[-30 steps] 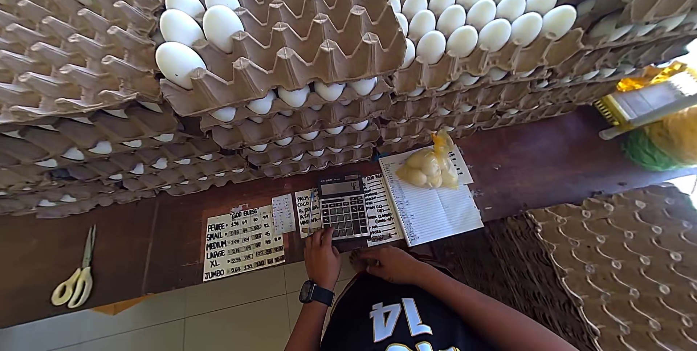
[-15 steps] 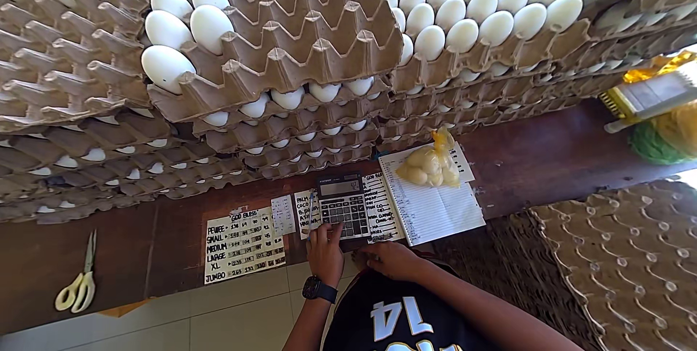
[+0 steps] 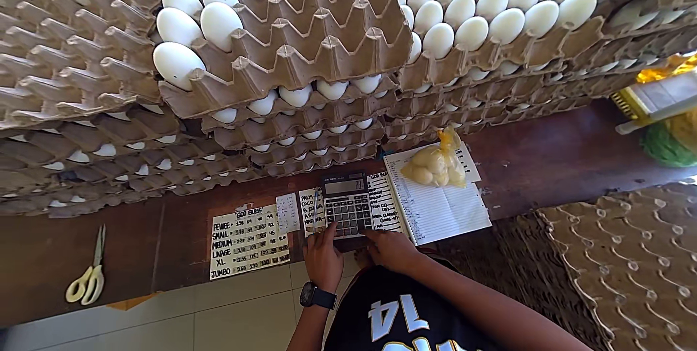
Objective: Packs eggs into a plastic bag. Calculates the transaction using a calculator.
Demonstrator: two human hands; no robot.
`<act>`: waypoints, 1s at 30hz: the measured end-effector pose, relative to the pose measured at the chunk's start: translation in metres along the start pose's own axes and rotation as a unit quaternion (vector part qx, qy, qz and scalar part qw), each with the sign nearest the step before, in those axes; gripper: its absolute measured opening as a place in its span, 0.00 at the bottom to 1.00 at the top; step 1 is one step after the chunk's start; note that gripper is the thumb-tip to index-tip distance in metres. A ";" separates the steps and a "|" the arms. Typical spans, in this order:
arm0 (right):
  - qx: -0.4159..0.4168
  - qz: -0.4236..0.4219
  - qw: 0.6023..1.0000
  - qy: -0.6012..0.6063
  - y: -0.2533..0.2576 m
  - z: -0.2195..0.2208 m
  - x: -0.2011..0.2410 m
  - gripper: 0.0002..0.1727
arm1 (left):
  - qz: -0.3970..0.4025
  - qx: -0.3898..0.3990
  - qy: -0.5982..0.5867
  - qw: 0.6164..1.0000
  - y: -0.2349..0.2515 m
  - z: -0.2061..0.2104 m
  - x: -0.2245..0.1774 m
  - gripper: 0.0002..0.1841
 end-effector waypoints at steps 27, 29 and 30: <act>0.004 -0.007 0.991 -0.137 0.028 -0.024 0.034 0.30 | -0.088 -0.061 -0.025 0.994 -0.009 0.004 0.012 0.26; 0.002 -0.012 0.988 -0.152 0.028 -0.026 0.032 0.30 | -0.162 -0.094 -0.070 0.980 -0.043 -0.005 0.024 0.27; 0.004 -0.014 0.987 -0.159 0.028 -0.027 0.030 0.29 | -0.199 -0.113 -0.084 0.970 -0.065 -0.008 0.031 0.27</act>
Point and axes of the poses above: each hand's wrist, its own y-axis towards the middle knuckle, its own z-axis out of the palm, x = y × z, the point moved 3 cm from there along y, towards the middle knuckle, and after that the axes turned 3 degrees about y, right-handed, at the moved point
